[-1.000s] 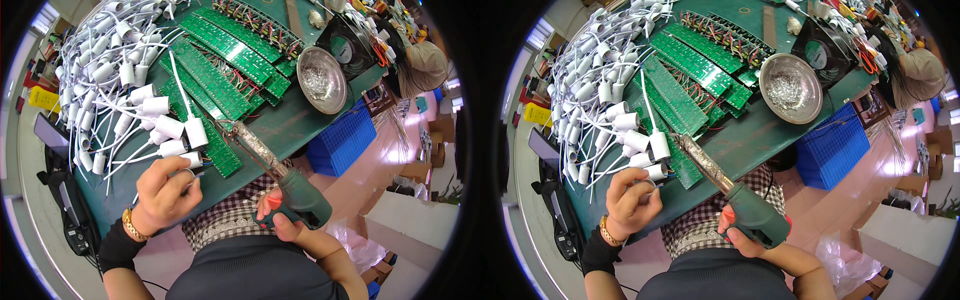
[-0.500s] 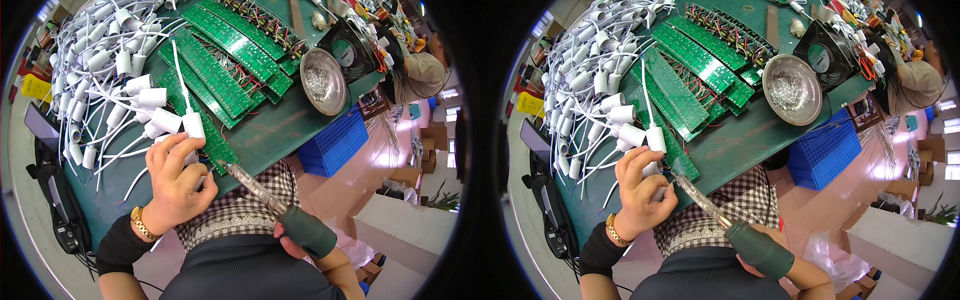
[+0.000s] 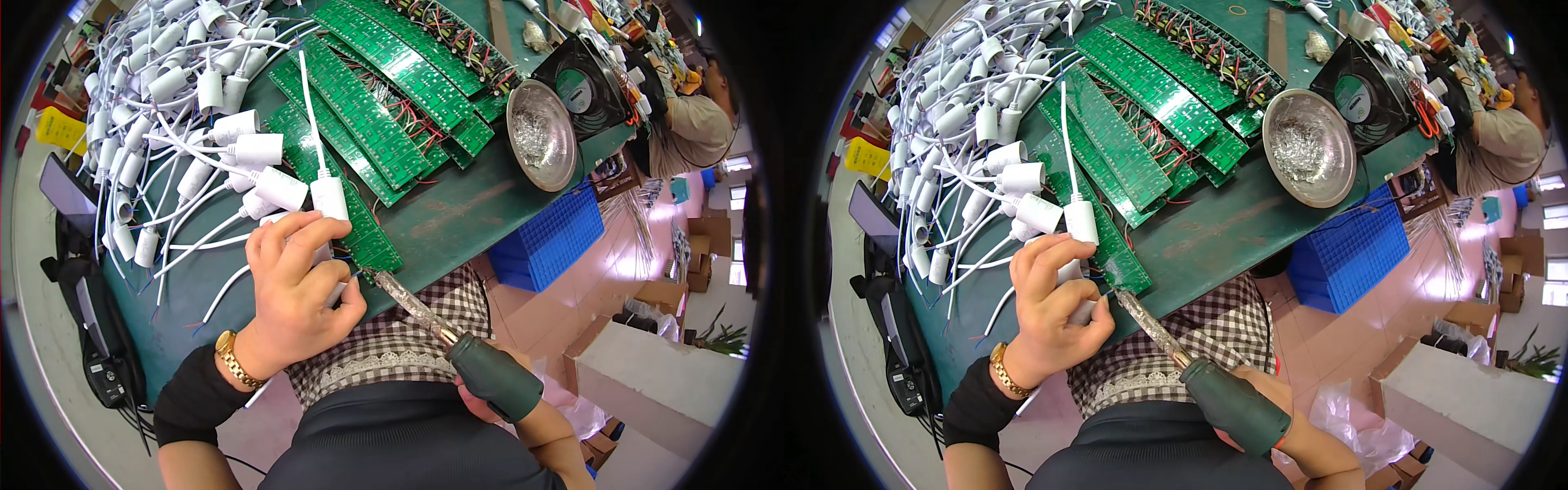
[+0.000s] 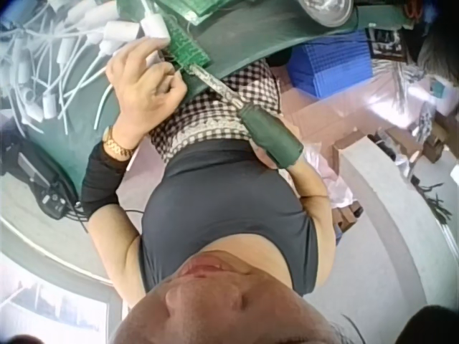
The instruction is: The person solders wires from white electrical components onto green circuit boards using a soldering iron.
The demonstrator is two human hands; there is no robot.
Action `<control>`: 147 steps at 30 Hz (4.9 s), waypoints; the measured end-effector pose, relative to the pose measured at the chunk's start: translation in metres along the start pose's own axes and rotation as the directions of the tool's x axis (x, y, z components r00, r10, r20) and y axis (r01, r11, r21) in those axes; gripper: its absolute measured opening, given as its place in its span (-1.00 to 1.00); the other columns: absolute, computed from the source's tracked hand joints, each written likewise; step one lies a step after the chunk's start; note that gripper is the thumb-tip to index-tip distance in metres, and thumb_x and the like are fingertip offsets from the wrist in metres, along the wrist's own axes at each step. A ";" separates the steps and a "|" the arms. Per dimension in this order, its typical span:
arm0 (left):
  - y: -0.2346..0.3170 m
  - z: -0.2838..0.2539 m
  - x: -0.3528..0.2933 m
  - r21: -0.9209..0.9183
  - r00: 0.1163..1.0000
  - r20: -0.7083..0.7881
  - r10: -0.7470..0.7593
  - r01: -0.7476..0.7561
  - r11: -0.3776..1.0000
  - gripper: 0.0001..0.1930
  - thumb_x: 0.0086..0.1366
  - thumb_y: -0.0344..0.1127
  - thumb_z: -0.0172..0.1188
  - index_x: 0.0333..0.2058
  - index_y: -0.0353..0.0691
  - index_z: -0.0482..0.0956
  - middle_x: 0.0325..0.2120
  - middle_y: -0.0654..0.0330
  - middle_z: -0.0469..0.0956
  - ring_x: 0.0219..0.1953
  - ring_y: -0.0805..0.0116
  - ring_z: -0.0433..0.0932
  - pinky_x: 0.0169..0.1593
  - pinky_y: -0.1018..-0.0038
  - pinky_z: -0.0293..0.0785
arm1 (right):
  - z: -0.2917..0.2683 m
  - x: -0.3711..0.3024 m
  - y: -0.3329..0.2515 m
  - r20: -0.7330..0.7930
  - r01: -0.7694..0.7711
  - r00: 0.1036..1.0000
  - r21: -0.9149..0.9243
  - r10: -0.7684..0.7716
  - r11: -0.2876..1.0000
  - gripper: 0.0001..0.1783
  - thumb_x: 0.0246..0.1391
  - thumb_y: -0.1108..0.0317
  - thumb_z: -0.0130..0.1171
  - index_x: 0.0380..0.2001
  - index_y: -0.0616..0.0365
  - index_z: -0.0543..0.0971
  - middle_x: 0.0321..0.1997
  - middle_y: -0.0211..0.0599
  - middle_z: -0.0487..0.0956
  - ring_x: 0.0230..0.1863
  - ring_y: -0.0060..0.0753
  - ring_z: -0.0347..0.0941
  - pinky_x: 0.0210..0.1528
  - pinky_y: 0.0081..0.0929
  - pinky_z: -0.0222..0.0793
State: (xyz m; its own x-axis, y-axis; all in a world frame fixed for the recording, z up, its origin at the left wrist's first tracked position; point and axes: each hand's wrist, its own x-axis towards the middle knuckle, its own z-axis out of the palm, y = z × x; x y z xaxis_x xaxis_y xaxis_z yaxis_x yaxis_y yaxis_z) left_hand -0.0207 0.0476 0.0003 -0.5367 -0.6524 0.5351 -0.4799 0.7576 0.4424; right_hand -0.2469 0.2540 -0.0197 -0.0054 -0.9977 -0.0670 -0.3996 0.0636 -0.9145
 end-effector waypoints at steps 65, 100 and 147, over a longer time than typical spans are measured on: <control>0.005 0.002 0.000 0.024 0.996 0.010 -0.089 0.089 0.996 -0.76 -0.34 -0.47 0.27 -0.59 -0.16 0.46 -0.15 0.21 0.49 -0.03 0.10 0.41 0.01 0.20 0.14 | -0.001 0.010 -0.018 0.048 -0.003 0.999 0.134 -0.004 0.991 -0.83 0.02 0.40 0.17 -0.30 0.22 0.50 -0.47 -0.30 0.53 -0.45 -0.43 0.49 -0.35 -0.47 0.44; 0.006 0.000 -0.002 0.041 0.995 0.015 -0.095 0.094 0.995 -0.78 -0.26 -0.46 0.30 -0.57 -0.13 0.44 -0.13 0.23 0.46 -0.02 0.14 0.40 0.02 0.19 0.14 | 0.054 0.098 -0.023 -0.088 0.168 0.980 0.850 -0.181 0.500 -0.53 0.21 0.27 0.10 0.14 0.06 0.28 -0.28 -0.34 0.41 -0.27 -0.36 0.47 0.22 -0.14 0.23; 0.008 0.004 -0.001 0.085 0.996 0.073 -0.059 0.053 0.995 -0.81 -0.32 -0.53 0.27 -0.63 -0.21 0.47 -0.07 0.13 0.48 0.09 -0.04 0.36 0.09 0.16 0.19 | -0.009 0.009 -0.019 0.138 0.091 0.988 -0.144 -0.071 0.985 -0.68 -0.02 0.45 0.12 -0.12 0.24 0.49 -0.42 -0.32 0.56 -0.41 -0.43 0.54 -0.32 -0.50 0.50</control>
State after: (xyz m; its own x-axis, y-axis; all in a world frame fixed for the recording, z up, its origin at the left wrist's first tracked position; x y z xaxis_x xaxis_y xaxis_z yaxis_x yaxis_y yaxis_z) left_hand -0.0263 0.0545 0.0005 -0.5567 -0.6960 0.4535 -0.5652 0.7175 0.4071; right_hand -0.2474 0.2436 0.0003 0.1494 -0.9872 -0.0559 -0.5259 -0.0315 -0.8500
